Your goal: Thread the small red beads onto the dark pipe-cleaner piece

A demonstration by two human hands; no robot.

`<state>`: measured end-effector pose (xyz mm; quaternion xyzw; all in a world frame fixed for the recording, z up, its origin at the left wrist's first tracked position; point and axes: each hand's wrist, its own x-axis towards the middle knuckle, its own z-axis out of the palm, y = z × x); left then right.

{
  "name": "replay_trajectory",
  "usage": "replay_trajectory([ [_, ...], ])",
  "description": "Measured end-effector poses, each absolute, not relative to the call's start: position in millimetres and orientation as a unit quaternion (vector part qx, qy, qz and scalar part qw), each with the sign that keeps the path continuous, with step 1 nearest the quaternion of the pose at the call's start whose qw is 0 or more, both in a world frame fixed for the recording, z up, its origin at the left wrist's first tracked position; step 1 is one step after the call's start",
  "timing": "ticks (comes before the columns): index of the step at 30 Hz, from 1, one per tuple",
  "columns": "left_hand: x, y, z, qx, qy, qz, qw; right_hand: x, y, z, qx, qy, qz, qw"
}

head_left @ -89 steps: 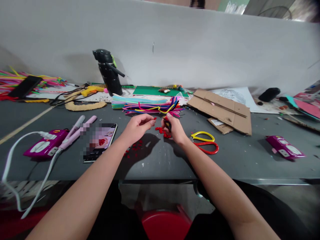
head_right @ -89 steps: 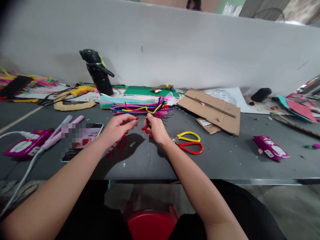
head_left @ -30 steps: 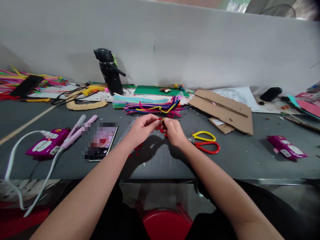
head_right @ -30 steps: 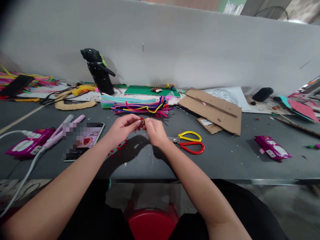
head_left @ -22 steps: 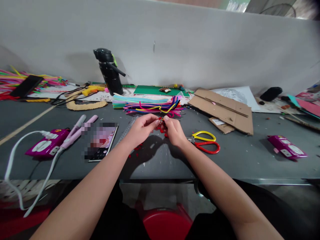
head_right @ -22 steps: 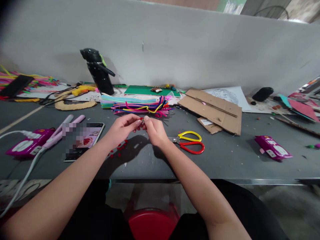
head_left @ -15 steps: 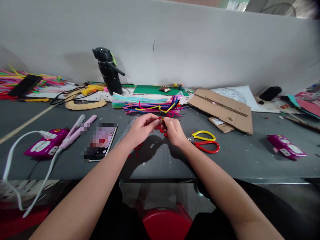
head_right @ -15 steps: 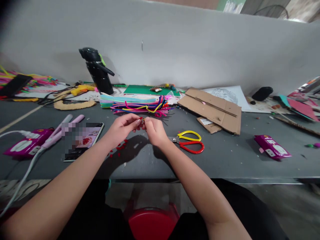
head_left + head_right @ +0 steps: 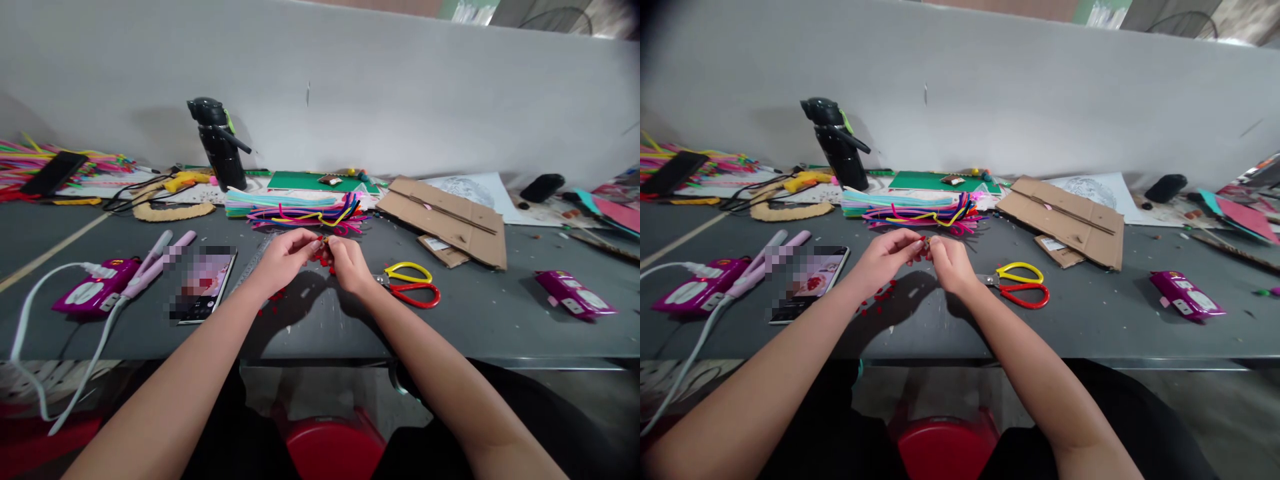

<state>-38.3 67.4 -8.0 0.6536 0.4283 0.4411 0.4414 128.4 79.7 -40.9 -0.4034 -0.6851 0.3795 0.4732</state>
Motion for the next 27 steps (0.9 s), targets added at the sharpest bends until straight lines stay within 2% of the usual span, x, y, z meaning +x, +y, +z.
replay_trajectory([
  [8,-40.9,67.7,-8.7,0.665,0.443,0.440,0.410,127.7,78.8,-36.0,-0.412,-0.655,0.413,0.481],
  [10,-42.7,67.3,-9.4,0.685,0.455,0.441,0.359,128.0,79.2,-35.6,-0.413,-0.658,0.407,0.480],
  [15,-52.9,65.6,-10.6,0.782,0.434,0.423,0.143,128.3,81.1,-36.6,-0.416,-0.658,0.407,0.477],
  [18,-57.6,65.3,-10.5,0.807,0.421,0.403,0.097,127.9,82.1,-37.5,-0.416,-0.661,0.416,0.465],
  [22,-54.6,63.6,-8.5,0.783,0.439,0.422,0.128,126.6,82.9,-38.8,-0.411,-0.648,0.445,0.462],
  [27,-47.7,59.9,-2.5,0.663,0.471,0.471,0.342,125.5,84.5,-38.8,-0.393,-0.597,0.476,0.512],
])
